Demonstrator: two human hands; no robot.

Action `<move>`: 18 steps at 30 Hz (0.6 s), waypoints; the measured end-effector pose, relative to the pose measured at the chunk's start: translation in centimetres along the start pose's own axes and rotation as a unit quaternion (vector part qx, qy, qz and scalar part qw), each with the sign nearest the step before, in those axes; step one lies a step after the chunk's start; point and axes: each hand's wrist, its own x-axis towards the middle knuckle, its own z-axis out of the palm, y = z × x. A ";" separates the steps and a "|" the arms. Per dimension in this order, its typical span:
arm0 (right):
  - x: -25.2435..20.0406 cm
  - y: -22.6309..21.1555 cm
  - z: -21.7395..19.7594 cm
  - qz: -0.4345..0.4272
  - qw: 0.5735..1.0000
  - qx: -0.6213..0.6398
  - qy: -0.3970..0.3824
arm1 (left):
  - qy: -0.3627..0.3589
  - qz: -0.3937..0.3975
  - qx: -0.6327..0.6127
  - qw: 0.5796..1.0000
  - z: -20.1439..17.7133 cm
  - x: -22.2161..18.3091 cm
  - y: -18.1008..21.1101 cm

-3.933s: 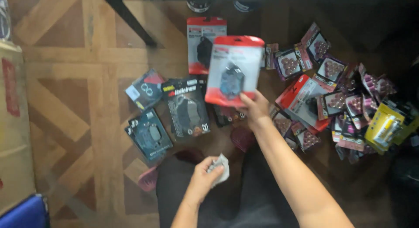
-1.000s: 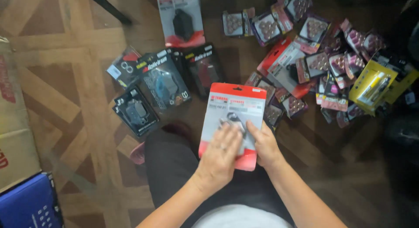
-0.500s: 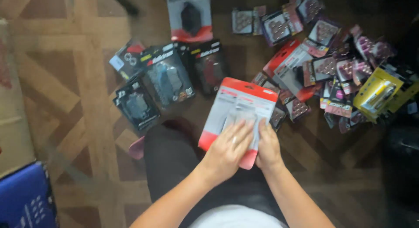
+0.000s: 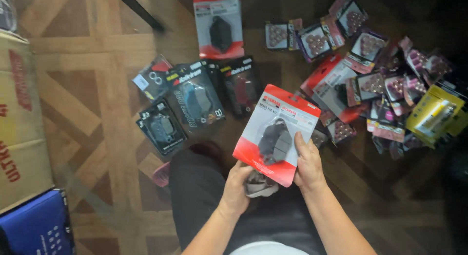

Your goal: The person organizes motorcycle spare parts in their retail packaging by picking up each package from the floor, wiping it with a cloth, then placing it back on the floor, eventually stacking and aligning the packages on a table.

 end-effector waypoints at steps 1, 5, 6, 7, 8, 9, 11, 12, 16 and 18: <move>0.5 0.1 0.1 0.000 1.000 0.003 -0.003 | 0.001 0.003 0.003 1.000 0.6 0.2 1.1; 2.4 0.3 -0.4 0.000 1.000 -0.011 0.009 | -0.020 -0.027 -0.132 0.991 0.7 1.8 1.5; 2.9 0.5 -0.7 0.001 1.000 -0.020 0.015 | -0.037 -0.008 -0.104 0.994 0.0 2.5 0.8; 3.7 0.6 -1.1 0.001 1.000 -0.017 0.015 | -0.037 -0.009 -0.101 0.994 -0.7 3.5 -0.2; 4.1 0.9 -1.5 0.013 0.999 -0.027 0.014 | 0.006 0.012 0.015 1.000 -1.5 4.3 -1.3; 4.5 1.1 -1.9 0.025 0.999 -0.036 0.012 | 0.048 0.032 0.130 0.990 -2.2 5.0 -2.4; 5.5 0.6 -1.5 0.048 0.998 -0.045 0.012 | 0.078 0.064 0.107 0.989 -1.6 8.0 -0.7; 6.0 0.3 -1.3 0.070 0.996 -0.057 0.015 | 0.106 0.094 0.081 0.987 -1.3 9.5 0.1; 7.2 0.7 -3.6 0.100 0.991 -0.087 0.024 | 0.181 0.120 0.023 0.976 -0.7 18.0 4.6; 8.2 1.0 -5.1 0.094 0.989 -0.106 0.042 | 0.181 0.162 -0.007 0.970 0.4 22.2 8.0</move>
